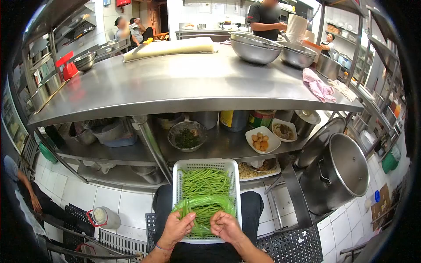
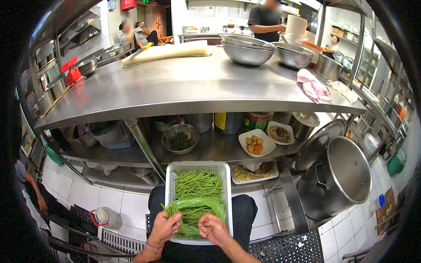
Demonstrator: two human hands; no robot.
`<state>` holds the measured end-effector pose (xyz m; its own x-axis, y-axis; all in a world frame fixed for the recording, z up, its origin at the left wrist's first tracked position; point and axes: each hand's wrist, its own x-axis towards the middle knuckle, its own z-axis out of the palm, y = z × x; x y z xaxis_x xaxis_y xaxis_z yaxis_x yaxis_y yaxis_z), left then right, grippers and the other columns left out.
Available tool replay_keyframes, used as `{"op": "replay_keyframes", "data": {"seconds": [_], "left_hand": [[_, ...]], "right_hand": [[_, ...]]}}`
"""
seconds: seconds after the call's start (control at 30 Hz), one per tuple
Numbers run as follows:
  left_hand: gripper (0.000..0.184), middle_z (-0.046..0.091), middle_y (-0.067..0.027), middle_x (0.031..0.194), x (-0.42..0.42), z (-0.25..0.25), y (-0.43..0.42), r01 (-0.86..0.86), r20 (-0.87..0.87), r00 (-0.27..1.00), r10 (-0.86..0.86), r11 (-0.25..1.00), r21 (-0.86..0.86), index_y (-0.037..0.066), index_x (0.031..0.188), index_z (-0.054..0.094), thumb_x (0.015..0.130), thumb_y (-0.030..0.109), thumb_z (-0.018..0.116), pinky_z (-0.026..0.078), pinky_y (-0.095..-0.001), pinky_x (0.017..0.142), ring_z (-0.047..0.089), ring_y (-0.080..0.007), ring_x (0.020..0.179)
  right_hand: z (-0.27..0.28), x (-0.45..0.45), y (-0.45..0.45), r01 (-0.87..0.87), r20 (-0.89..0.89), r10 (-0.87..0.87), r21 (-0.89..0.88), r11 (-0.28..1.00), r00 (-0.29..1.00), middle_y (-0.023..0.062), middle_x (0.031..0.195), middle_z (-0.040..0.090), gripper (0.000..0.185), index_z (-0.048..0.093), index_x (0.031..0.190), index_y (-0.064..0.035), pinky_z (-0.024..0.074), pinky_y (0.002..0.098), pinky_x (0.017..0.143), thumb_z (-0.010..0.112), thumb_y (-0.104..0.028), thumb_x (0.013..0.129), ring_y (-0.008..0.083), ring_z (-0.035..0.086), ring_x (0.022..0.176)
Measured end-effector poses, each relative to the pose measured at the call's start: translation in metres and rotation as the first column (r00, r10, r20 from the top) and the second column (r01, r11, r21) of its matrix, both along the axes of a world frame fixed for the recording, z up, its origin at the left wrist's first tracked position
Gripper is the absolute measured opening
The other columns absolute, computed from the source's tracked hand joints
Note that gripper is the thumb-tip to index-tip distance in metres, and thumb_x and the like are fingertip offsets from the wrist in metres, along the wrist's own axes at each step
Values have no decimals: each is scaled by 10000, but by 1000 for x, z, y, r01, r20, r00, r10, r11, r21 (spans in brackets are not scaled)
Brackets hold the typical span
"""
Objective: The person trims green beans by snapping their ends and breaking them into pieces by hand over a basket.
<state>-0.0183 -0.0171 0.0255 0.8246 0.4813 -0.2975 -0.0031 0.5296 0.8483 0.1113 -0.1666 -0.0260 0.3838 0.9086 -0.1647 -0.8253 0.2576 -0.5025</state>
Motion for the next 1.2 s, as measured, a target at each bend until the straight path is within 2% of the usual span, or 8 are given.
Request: {"op": "replay_keyframes", "data": {"seconds": [0.07, 0.17, 0.27, 0.57, 0.83, 0.93, 1.07, 1.2], "left_hand": [[124, 518, 18, 663, 1, 2, -1, -36, -17, 999, 37, 999, 34, 30, 902, 611, 943, 145, 626, 341, -229, 442, 421, -55, 499], [114, 556, 22, 696, 8, -8, 0, -143, -4, 986, 168, 854, 500, 23, 920, 621, 941, 134, 624, 397, -215, 522, 487, -55, 577], [117, 589, 20, 726, 4, -2, 3, -98, -55, 986, 155, 822, 561, 12, 935, 625, 940, 130, 624, 425, -206, 585, 526, -56, 643], [140, 592, 17, 709, 3, 0, 3, -105, -11, 992, 124, 878, 466, 13, 930, 627, 936, 152, 640, 426, -213, 570, 522, -57, 625], [209, 593, 9, 698, 5, -5, -2, -76, -17, 994, 105, 814, 576, 0, 906, 650, 922, 207, 675, 432, -242, 565, 524, -65, 628], [204, 628, -14, 746, 3, -10, 0, -38, -63, 994, 85, 844, 535, -8, 929, 663, 916, 194, 680, 456, -240, 617, 550, -70, 681], [211, 680, -24, 900, -1, 6, -4, 49, -8, 998, -60, 727, 685, -14, 1022, 677, 903, 160, 688, 481, -243, 761, 593, -88, 831], [163, 652, -32, 806, -3, 16, -13, -36, 39, 999, 20, 893, 448, -13, 962, 668, 893, 134, 686, 453, -237, 636, 559, -82, 699]], "right_hand": [[8, -10, -1, -95, 3, 97, -136, 986, 995, 44, 749, 506, 195, 586, 1037, 39, 344, 253, 481, 470, -80, 934, 97, 388, 549], [11, -20, 2, -185, 50, 195, -158, 970, 979, 0, 739, 470, 250, 591, 1140, 20, 295, 213, 458, 482, -162, 1008, 55, 352, 543], [1, -24, 2, -209, 194, 245, -187, 960, 950, -48, 709, 439, 258, 597, 1162, -17, 269, 188, 445, 521, -215, 1014, 29, 330, 528], [0, -29, 1, -158, 386, 267, -292, 943, 883, -72, 661, 446, 245, 611, 1077, -30, 268, 189, 440, 540, -255, 1008, 20, 354, 521], [6, -24, 0, -131, 322, 220, -276, 952, 921, -62, 646, 439, 215, 608, 1051, -26, 266, 196, 447, 538, -226, 1009, 29, 341, 501], [6, -24, -2, -111, 337, 207, -284, 953, 919, -60, 644, 429, 205, 602, 1047, -22, 266, 199, 451, 540, -213, 1007, 30, 338, 503], [-9, -20, -2, -85, 341, 186, -290, 953, 921, -52, 664, 476, 158, 608, 1019, -27, 313, 207, 467, 542, -168, 997, 43, 385, 522], [-7, -22, 4, 297, 764, 36, -294, 909, 645, 20, 667, 544, 117, 623, 897, 1, 377, 245, 490, 551, -90, 914, 94, 462, 536]]}}
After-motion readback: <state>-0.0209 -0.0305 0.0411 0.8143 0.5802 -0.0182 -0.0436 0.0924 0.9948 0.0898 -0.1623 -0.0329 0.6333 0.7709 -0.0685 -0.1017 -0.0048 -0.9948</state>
